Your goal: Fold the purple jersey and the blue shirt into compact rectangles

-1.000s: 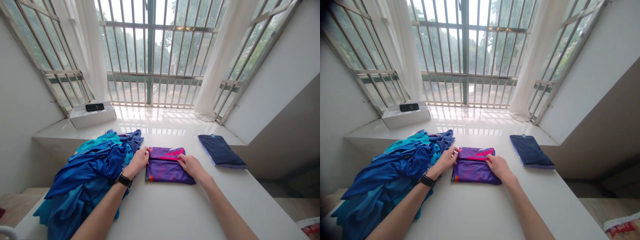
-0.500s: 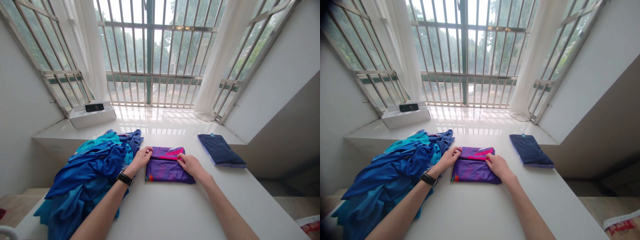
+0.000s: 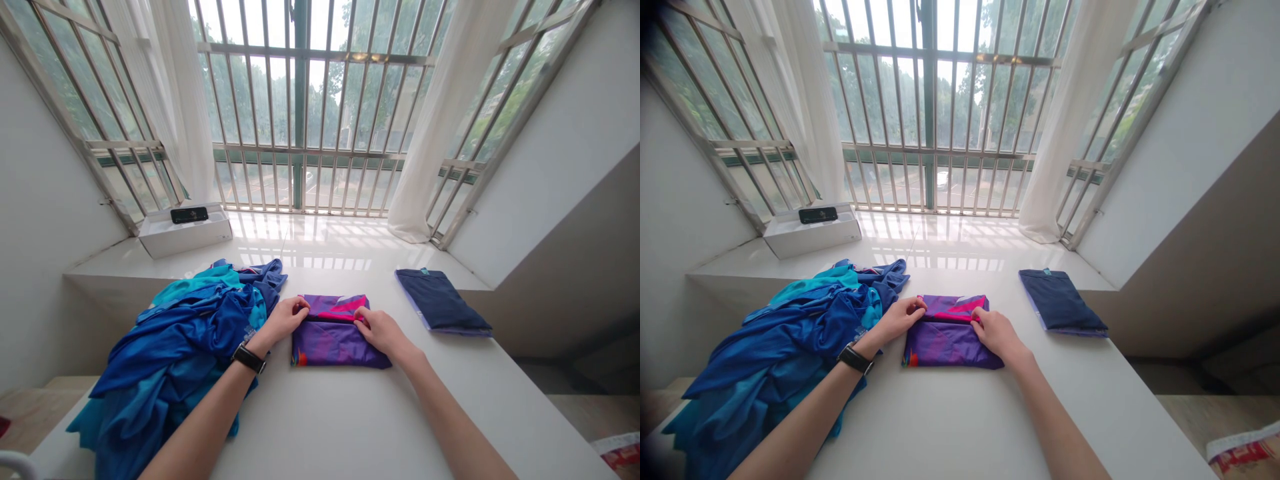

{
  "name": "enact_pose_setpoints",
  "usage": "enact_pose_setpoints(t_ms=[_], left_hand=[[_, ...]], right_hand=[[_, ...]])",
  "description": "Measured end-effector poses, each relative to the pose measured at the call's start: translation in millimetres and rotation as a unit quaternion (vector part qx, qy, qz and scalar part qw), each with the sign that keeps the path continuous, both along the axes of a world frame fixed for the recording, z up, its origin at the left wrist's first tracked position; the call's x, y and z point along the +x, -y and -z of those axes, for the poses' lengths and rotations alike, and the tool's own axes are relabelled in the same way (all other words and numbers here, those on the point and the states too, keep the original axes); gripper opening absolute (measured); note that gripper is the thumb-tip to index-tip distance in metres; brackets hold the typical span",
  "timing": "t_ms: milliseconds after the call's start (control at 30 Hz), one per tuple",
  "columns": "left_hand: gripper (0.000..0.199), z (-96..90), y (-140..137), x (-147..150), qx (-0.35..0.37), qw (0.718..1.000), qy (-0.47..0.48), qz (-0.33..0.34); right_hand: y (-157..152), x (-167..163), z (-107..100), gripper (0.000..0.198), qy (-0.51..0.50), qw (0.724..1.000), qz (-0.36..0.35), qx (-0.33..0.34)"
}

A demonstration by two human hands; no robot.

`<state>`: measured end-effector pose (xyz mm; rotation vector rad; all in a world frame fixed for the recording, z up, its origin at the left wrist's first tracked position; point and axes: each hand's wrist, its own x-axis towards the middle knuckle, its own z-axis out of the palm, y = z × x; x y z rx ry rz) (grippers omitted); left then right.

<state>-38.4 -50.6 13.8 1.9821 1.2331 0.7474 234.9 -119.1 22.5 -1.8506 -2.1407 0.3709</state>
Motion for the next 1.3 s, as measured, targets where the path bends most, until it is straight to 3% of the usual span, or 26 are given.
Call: enact_pose_setpoints(t_ms=[167, 333, 700, 933, 1300], left_hand=[[0.029, -3.5, 0.2, -8.4, -0.034, 0.998, 0.013, 0.046], [0.035, -1.2, 1.0, -12.3, -0.045, 0.996, 0.038, 0.071], [0.026, -5.3, 6.5, -9.0, -0.034, 0.998, 0.002, 0.046], [0.025, -7.4, 8.0, -8.0, -0.029, 0.999, -0.010, 0.040], [0.024, -2.3, 6.1, -10.7, -0.019, 0.997, -0.057, 0.041]], right_hand=[[0.9, 3.0, -2.8, 0.014, -0.034, 0.999, -0.014, -0.001], [-2.7, 14.6, -4.1, 0.018, -0.038, 0.999, 0.019, 0.011], [-3.3, 31.9, -10.4, 0.016, 0.048, 0.993, 0.099, 0.031], [-13.8, 37.5, 5.7, 0.033, -0.006, 0.993, 0.117, -0.015], [-19.2, 30.6, 16.9, 0.026, -0.063, 0.991, 0.114, -0.013]])
